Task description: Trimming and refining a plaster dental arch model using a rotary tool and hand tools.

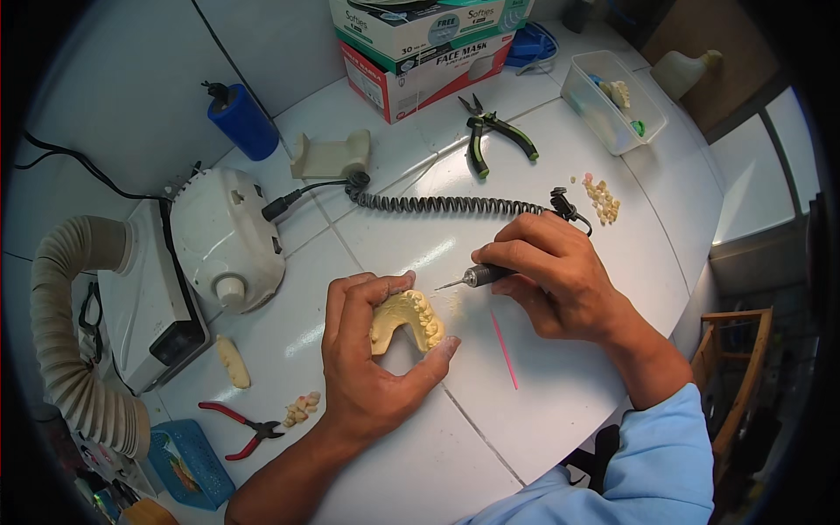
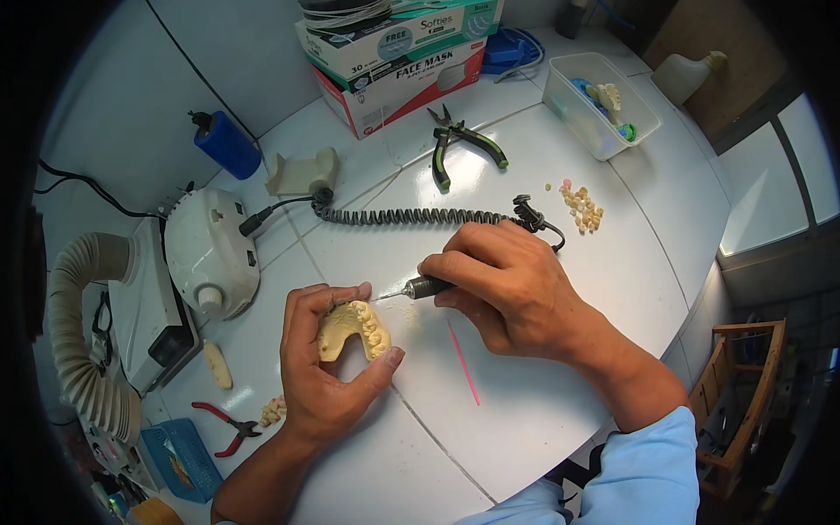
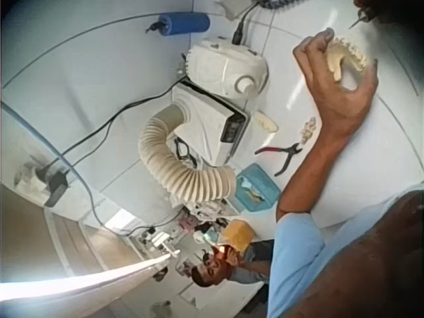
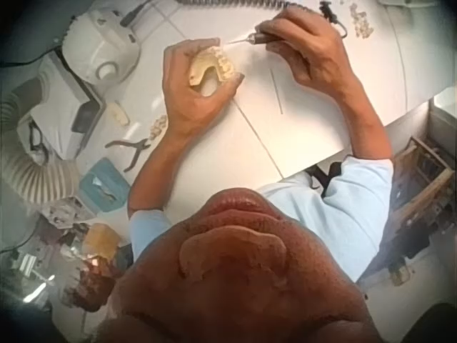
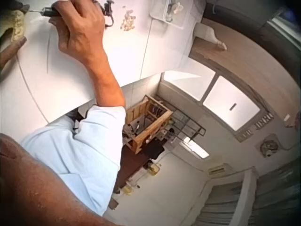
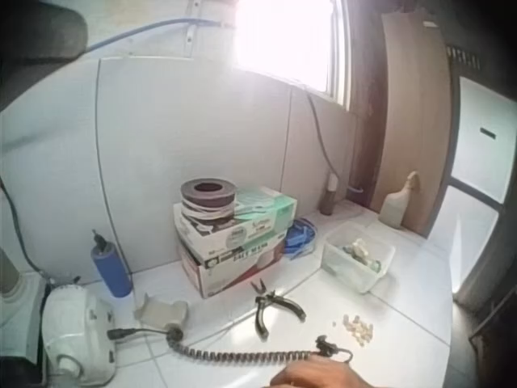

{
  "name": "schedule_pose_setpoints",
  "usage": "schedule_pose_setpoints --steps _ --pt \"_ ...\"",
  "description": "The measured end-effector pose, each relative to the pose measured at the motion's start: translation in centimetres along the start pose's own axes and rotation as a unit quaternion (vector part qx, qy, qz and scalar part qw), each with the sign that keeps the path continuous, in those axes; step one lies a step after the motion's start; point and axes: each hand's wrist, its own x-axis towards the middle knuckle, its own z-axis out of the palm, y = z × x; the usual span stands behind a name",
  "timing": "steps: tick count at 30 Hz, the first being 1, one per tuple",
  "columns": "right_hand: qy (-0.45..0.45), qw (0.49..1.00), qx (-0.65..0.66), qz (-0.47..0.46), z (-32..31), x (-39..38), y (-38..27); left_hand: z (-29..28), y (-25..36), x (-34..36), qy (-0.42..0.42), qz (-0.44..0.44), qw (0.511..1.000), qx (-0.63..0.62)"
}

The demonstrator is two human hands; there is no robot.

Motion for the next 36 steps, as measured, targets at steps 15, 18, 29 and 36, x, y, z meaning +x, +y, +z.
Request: schedule_pose_setpoints --steps 15,18,29,36 --pt "-0.013 1.0 -0.017 -0.011 1.1 -0.1 -0.6 0.0 0.5 -0.4 0.001 0.019 0.986 0.163" --pt "-0.014 1.0 -0.02 -0.015 1.3 -0.1 -0.6 -0.1 0.5 -0.3 -0.013 0.014 0.986 0.163" --pt "-0.014 0.999 -0.028 -0.016 1.3 0.0 -0.6 0.0 0.6 -0.2 -0.011 0.014 0.988 0.153" --pt "-0.01 0.999 -0.031 -0.02 1.4 0.0 -0.5 0.1 0.4 -0.2 -0.011 0.019 0.99 0.139"
